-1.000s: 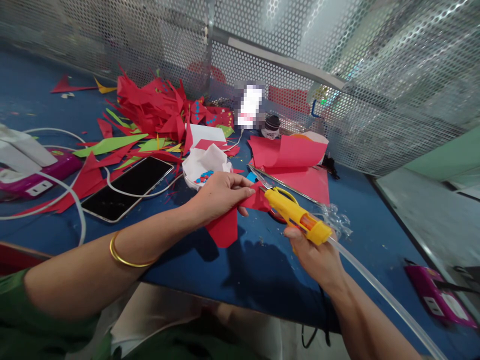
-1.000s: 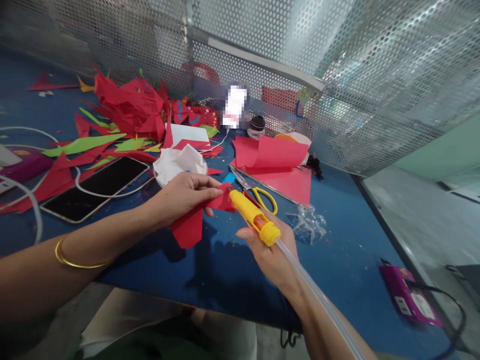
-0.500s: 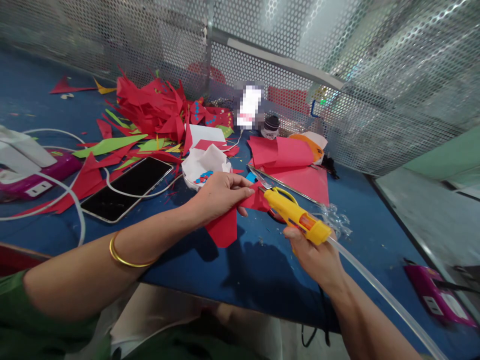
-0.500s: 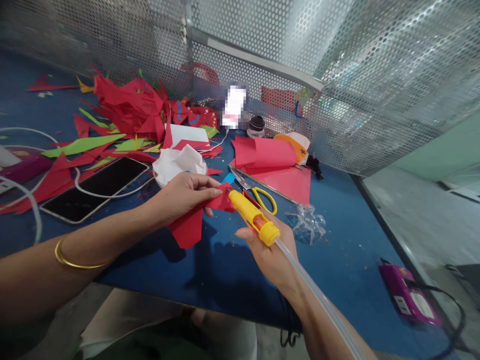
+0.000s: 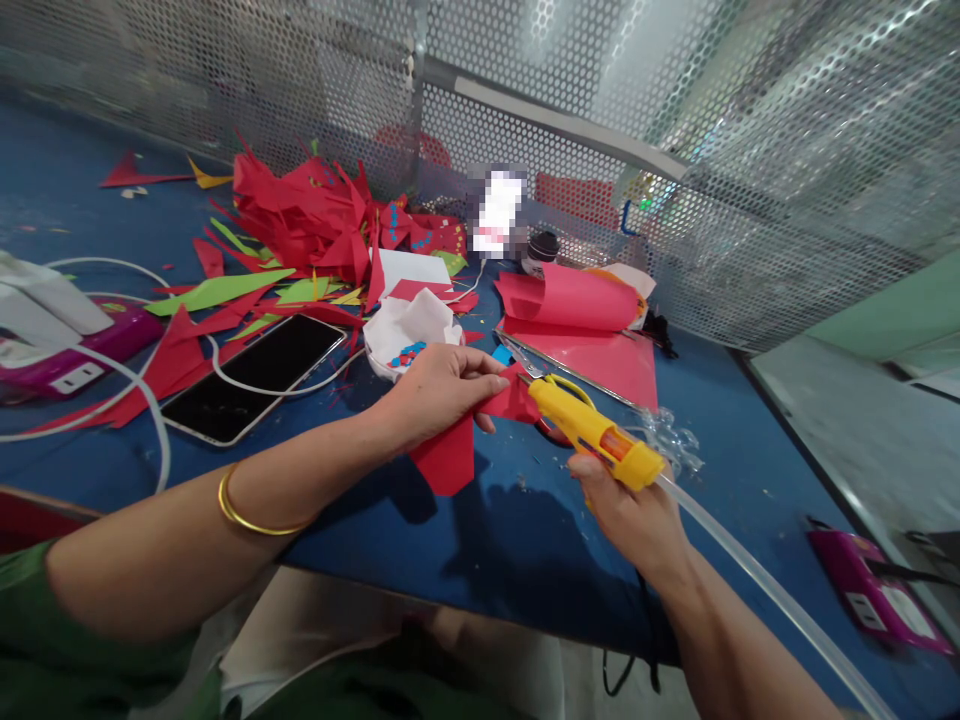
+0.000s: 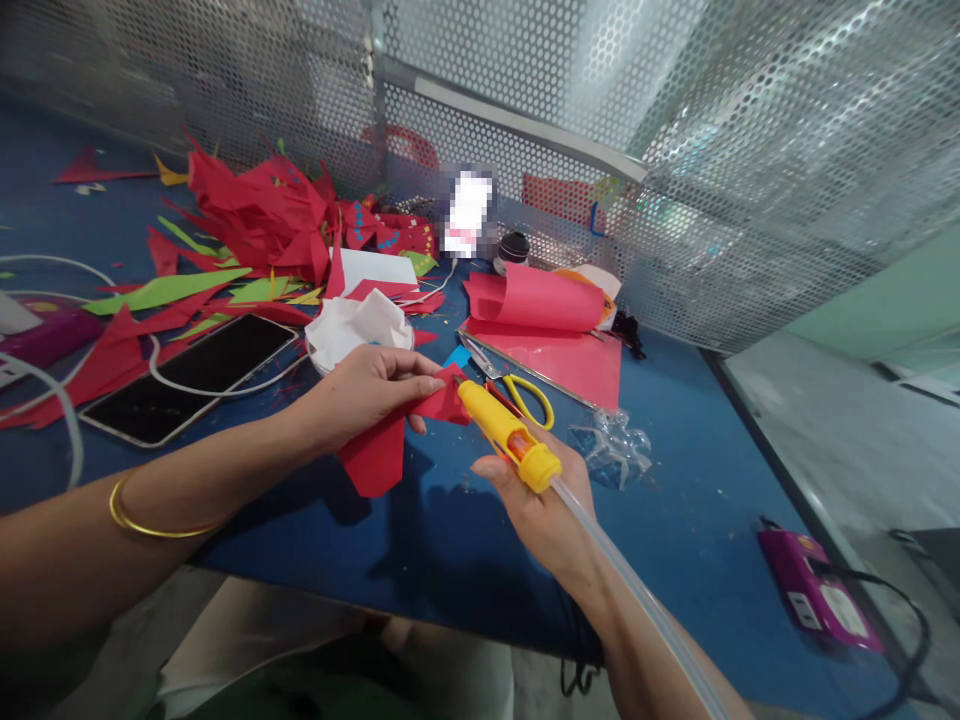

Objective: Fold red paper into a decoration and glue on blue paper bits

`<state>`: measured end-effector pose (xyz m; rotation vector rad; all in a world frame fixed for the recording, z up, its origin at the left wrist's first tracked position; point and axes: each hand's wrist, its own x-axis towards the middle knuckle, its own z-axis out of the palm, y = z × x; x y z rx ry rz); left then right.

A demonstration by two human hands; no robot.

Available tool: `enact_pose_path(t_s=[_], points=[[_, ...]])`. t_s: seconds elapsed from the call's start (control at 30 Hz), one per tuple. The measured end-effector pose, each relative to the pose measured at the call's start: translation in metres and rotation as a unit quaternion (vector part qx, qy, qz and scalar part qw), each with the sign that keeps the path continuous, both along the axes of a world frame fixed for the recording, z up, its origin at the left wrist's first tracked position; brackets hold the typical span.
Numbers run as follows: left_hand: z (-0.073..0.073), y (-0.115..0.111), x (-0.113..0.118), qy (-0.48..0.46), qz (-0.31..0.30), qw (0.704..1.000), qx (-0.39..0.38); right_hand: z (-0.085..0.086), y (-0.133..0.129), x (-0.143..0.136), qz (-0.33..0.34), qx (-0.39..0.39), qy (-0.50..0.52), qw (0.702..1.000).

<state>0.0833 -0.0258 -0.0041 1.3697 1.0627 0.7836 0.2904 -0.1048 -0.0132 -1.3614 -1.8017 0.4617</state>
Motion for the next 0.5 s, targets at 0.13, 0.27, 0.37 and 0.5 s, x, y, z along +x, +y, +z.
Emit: enact_pose_path(t_s=[0.13, 0.27, 0.37, 0.5], points=[[0.0001, -0.0006, -0.0003, -0.006, 0.002, 1.0, 0.004, 0.0016, 0.0003, -0.001, 0.003, 0.009, -0.007, 1.0], [0.0021, -0.0011, -0.0001, 0.006, 0.008, 1.0, 0.005, 0.0033, -0.0004, -0.0008, 0.001, -0.001, -0.011, 1.0], [0.0029, -0.0011, -0.0001, 0.009, 0.006, 1.0, 0.007, 0.0035, -0.0015, -0.0003, 0.013, -0.011, -0.016, 1.0], [0.0016, -0.0007, -0.0005, 0.011, 0.002, 1.0, 0.008, 0.003, -0.0017, -0.0006, 0.025, -0.01, -0.016, 1.0]])
